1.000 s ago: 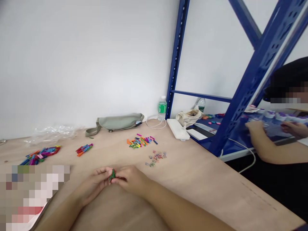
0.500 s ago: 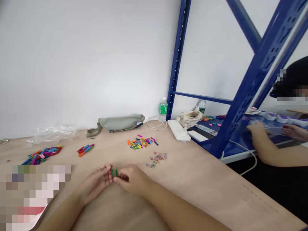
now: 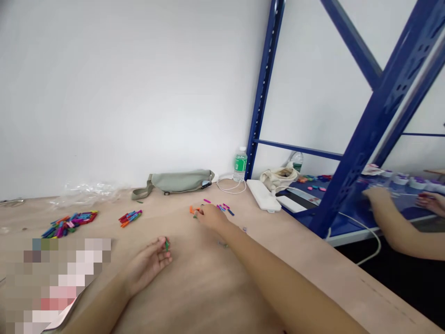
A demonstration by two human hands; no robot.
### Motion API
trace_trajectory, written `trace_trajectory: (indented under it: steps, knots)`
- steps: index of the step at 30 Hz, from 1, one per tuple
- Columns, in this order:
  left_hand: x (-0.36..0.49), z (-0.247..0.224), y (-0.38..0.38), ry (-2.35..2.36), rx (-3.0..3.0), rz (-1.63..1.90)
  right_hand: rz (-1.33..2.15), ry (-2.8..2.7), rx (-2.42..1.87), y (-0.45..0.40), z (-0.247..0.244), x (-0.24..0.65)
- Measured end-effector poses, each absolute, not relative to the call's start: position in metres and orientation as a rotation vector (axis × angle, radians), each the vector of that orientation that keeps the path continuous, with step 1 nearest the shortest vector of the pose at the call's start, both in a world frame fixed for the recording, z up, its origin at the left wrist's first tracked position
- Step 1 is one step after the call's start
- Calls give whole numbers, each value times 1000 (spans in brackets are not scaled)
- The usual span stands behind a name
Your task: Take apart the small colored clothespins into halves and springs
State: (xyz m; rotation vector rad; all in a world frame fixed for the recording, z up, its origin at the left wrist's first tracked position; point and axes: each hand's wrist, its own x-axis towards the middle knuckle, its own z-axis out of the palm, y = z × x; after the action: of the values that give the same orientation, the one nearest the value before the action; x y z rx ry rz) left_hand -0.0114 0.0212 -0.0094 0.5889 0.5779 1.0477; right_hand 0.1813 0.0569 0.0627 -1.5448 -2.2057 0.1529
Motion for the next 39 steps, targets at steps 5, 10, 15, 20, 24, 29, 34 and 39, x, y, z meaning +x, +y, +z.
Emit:
trace_trajectory:
  steps: [5, 10, 15, 20, 24, 29, 34, 39]
  knots:
    - [-8, -7, 19, 581, 650, 1060, 251, -2272, -1456, 41, 61, 165]
    - [-5, -2, 14, 556, 819, 1005, 524, -2337, -1236, 8, 40, 157]
    - [-7, 0, 12, 578, 909, 940, 761, -2258, -1083, -3, 30, 162]
    - [-8, 3, 9, 567, 931, 877, 765, -2256, -989, -2, 24, 163]
    - [-9, 4, 7, 581, 924, 830, 749, -2286, -895, -2, 20, 163]
    - [-9, 4, 7, 581, 934, 765, 686, -2308, -837, 5, 11, 166]
    - [-9, 3, 6, 590, 938, 735, 420, -2440, -822, 14, 10, 174]
    - [-9, 1, 7, 597, 854, 819, 121, -2383, -1335, 25, 30, 197]
